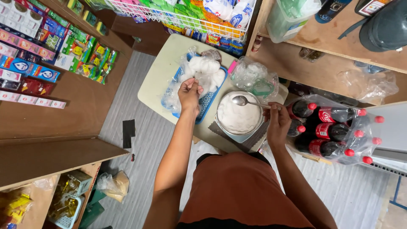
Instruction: The recorder uses a spoon to scoop a white granular powder from a bowl and fill several small plastic bags.
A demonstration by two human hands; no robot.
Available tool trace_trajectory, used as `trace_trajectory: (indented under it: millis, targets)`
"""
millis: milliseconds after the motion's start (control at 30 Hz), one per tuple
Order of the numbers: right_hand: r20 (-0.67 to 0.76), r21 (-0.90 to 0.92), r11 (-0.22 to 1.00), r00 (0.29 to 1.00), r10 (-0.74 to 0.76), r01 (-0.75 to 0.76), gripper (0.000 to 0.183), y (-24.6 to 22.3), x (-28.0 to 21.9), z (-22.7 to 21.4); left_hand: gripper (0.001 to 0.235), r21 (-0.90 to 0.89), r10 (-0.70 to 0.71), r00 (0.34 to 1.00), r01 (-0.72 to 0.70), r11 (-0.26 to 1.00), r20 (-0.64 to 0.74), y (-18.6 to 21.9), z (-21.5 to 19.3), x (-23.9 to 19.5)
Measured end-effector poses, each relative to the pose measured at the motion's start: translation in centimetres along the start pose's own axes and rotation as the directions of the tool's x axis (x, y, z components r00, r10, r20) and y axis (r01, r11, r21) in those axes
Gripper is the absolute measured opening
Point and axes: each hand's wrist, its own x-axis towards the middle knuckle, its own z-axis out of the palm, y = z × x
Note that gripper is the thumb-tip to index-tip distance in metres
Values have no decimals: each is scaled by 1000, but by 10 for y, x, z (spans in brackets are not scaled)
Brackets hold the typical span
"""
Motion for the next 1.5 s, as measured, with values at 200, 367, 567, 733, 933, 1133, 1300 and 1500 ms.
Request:
trace_trajectory:
  millis: [200, 367, 567, 733, 933, 1133, 1300, 1500]
  targets:
    - [-11, 21, 999, 999, 32, -32, 25, 14, 1, -5, 17, 94, -62, 983, 80, 992, -175, -57, -47, 58]
    - [-8, 26, 999, 999, 46, -46, 25, 21, 3, -8, 16, 488, 117, 974, -9, 873, -192, -97, -95, 87]
    - [-7, 11, 998, 998, 60, -59, 25, 24, 4, -9, 28, 818, 355, 912, -358, 450, 204, -81, -91, 60]
    - [3, -30, 997, 997, 75, -75, 26, 20, 7, -7, 53, 890, -6, 964, -241, 388, 264, -1, -30, -10]
    - [37, -51, 997, 998, 56, -54, 26, 16, 10, -3, 69, 731, 98, 724, -676, -95, 683, -15, -47, 3]
    - [28, -16, 998, 997, 68, -67, 27, 18, 14, -4, 12, 832, 79, 850, -526, 177, 521, -17, -32, 12]
    - [-9, -14, 997, 997, 81, -82, 26, 23, 15, -9, 12, 836, 213, 903, -428, 344, 374, -10, -24, 15]
    - [16, -67, 994, 996, 88, -87, 26, 40, 15, -15, 8, 801, 255, 931, -358, 480, 263, -42, -51, 39]
